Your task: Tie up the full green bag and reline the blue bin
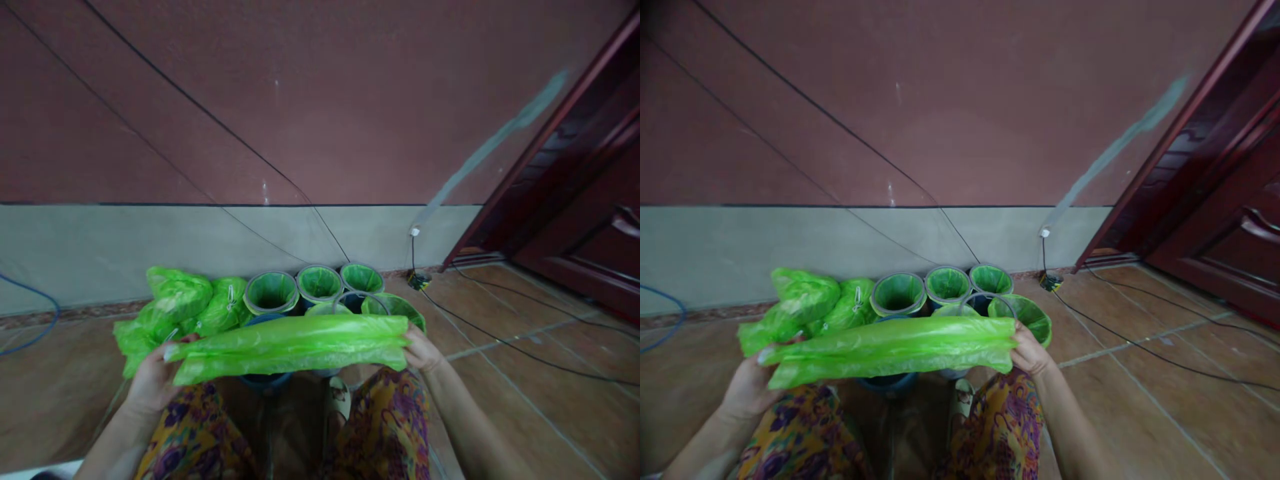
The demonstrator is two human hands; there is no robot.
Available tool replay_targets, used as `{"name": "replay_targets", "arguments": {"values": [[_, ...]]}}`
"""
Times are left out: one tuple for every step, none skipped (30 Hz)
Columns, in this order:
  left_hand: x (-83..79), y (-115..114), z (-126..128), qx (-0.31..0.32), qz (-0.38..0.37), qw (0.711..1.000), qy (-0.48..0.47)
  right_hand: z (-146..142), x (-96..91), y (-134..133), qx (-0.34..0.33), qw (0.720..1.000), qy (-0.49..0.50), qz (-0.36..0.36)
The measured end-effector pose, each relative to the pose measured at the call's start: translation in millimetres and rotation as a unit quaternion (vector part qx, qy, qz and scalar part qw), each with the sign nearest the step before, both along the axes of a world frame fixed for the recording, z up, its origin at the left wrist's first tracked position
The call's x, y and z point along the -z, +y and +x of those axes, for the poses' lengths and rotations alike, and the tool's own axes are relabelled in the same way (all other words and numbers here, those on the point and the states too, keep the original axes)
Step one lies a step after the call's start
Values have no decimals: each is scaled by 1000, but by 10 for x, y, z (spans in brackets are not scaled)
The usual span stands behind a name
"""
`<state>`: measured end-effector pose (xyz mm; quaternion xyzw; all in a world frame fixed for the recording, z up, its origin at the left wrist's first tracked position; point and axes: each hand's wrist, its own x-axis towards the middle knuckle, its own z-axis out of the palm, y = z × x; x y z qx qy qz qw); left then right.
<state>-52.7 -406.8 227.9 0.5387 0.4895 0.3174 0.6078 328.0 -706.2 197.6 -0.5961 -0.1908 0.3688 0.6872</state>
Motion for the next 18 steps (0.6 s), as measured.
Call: {"name": "replay_targets", "arguments": {"values": [[-36, -3, 2, 2, -55, 998, -25, 18, 0, -12, 12, 1000, -7, -1], [-71, -6, 3, 12, -109, 993, -46, 35, -4, -18, 20, 1000, -15, -3], [-100, -9, 4, 29, -144, 988, -54, 49, -12, -15, 22, 1000, -18, -5], [-123, -12, 6, 53, -148, 986, -48, 58, -21, -1, 15, 1000, -15, -10], [-138, -14, 10, 80, -131, 988, -35, 59, -30, 25, 1, 1000, -3, -16], [-146, -16, 18, 104, -98, 990, -19, 53, -35, 62, -11, 1000, 17, -20], [-148, -18, 30, 124, -63, 990, -5, 39, -35, 108, -19, 999, 42, -23], [-145, -19, 45, 142, -29, 989, 3, 19, -28, 159, -18, 997, 67, -23], [-139, -20, 64, 154, -4, 988, 4, -3, -15, 210, -7, 996, 84, -19], [-128, -20, 83, 157, 13, 987, -1, -26, 3, 259, 10, 996, 93, -15], [-114, -19, 102, 151, 29, 988, -9, -47, 23, 302, 28, 995, 95, -11], [-96, -19, 119, 140, 41, 989, -13, -65, 44, 338, 41, 995, 93, -7], [-76, -18, 132, 131, 47, 990, -10, -78, 65, 367, 47, 995, 87, -3], [-55, -16, 140, 122, 48, 991, 0, -86, 85, 390, 50, 996, 78, 4], [-33, -15, 144, 115, 44, 992, 15, -90, 105, 408, 53, 996, 69, 14], [-12, -13, 145, 110, 37, 993, 28, -90, 128, 425, 59, 996, 59, 25], [8, -11, 144, 105, 29, 993, 36, -87, 156, 442, 68, 996, 47, 37], [27, -7, 146, 99, 24, 994, 38, -83, 192, 460, 81, 995, 34, 45]]}}
